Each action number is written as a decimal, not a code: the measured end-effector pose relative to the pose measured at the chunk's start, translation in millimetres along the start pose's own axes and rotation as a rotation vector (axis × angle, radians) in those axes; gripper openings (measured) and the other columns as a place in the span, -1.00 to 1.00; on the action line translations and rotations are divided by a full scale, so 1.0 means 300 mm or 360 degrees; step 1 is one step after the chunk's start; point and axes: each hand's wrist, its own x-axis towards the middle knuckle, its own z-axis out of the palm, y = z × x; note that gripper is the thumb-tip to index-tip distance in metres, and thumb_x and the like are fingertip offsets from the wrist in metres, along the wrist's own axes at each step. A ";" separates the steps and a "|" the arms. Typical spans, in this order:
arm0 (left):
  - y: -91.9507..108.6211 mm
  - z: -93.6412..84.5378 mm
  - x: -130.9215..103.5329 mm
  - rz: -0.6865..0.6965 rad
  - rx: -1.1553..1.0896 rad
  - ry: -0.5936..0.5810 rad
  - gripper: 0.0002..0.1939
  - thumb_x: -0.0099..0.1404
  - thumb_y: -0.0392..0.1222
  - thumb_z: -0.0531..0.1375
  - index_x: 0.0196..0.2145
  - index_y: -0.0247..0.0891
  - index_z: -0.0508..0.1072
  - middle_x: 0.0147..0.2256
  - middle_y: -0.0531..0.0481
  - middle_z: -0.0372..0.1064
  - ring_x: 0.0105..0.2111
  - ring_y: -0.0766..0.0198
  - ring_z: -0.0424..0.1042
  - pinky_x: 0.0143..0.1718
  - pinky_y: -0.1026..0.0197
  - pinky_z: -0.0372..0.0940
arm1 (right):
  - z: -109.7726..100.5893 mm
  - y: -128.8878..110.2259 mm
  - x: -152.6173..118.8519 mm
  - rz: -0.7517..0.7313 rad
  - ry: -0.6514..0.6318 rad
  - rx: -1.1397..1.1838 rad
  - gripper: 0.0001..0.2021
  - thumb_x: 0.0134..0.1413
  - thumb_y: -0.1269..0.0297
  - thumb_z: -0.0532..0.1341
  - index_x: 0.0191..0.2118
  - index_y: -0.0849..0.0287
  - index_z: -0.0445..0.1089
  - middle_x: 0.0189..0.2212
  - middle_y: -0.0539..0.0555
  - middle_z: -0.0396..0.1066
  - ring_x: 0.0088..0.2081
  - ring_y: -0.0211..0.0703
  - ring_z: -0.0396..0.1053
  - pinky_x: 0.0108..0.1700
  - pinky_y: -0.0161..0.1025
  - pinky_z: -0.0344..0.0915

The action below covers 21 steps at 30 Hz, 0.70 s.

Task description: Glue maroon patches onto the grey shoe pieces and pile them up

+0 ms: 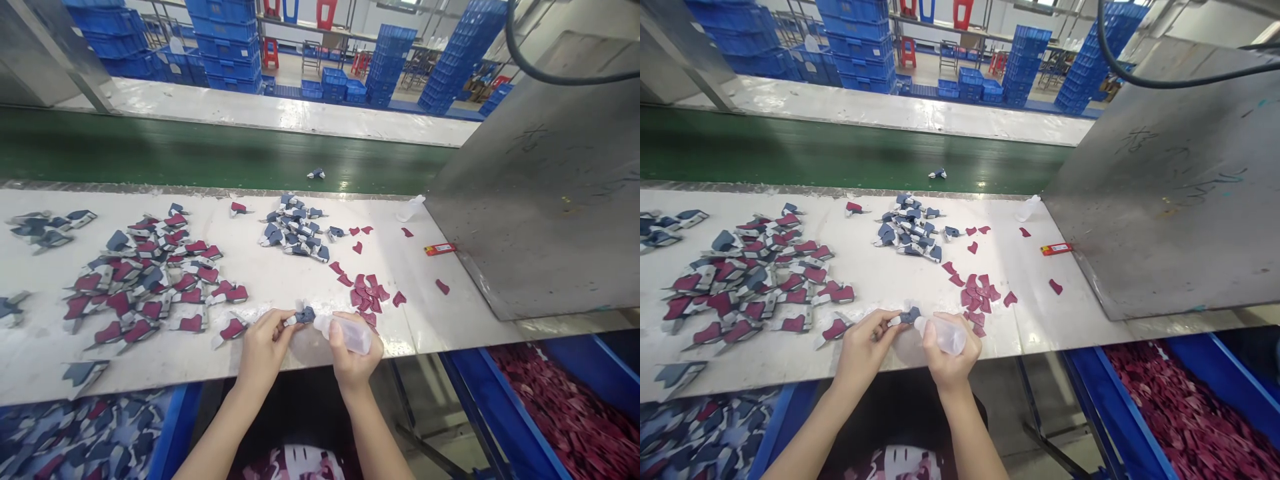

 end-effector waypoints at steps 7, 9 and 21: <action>-0.001 0.001 -0.002 0.0022 -0.0003 0.0004 -0.91 0.28 -0.22 0.23 -0.26 -0.23 0.51 -0.53 0.13 0.31 -0.58 0.36 0.24 -0.50 0.32 0.21 | 0.008 0.003 0.000 0.0049 -0.0035 0.0017 -0.88 0.06 0.30 0.31 -0.27 0.20 0.52 -0.40 0.09 0.53 -0.39 -0.10 0.51 -0.34 -0.20 0.45; -0.002 0.002 -0.002 0.0024 -0.0003 0.0001 -0.91 0.28 -0.22 0.23 -0.25 -0.22 0.52 -0.53 0.13 0.32 -0.58 0.35 0.25 -0.50 0.32 0.21 | 0.008 0.002 0.001 0.0059 -0.0026 0.0021 -0.88 0.06 0.30 0.32 -0.27 0.20 0.52 -0.40 0.10 0.53 -0.39 -0.09 0.52 -0.34 -0.19 0.45; 0.000 0.003 0.000 0.0019 -0.0024 0.0031 -0.91 0.27 -0.20 0.25 -0.27 -0.24 0.52 -0.53 0.13 0.34 -0.59 0.37 0.25 -0.51 0.33 0.21 | 0.002 -0.005 0.017 0.0027 -0.0155 0.0102 -0.92 0.08 0.35 0.31 -0.27 0.19 0.53 -0.41 0.08 0.54 -0.39 -0.11 0.52 -0.35 -0.22 0.43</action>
